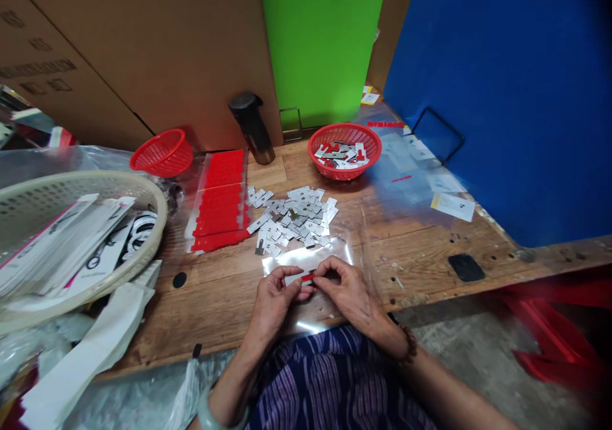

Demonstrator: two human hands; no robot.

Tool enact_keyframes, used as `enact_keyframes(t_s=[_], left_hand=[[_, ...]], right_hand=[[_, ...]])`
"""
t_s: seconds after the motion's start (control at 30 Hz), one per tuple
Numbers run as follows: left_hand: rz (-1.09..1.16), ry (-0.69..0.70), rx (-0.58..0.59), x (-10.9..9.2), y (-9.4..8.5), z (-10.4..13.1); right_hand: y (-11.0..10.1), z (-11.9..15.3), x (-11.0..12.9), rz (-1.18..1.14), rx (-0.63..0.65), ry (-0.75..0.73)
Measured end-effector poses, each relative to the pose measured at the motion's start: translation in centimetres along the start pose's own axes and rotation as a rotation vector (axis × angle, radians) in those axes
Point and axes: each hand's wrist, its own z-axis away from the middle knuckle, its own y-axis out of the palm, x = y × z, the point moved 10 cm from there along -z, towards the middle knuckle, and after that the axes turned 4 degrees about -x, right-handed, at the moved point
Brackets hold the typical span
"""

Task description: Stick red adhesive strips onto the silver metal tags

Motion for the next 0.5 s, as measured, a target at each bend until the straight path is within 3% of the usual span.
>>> enact_keyframes(t_s=[0.17,0.5], left_hand=[[0.006,-0.003,0.011,0.2,-0.1,-0.2],[0.055,-0.096,0.019,0.8,-0.2,-0.2]], right_hand=[[-0.4,0.1,1.2,0.036,-0.013,-0.057],[0.2,-0.5,0.1,0.004,0.043,-0.02]])
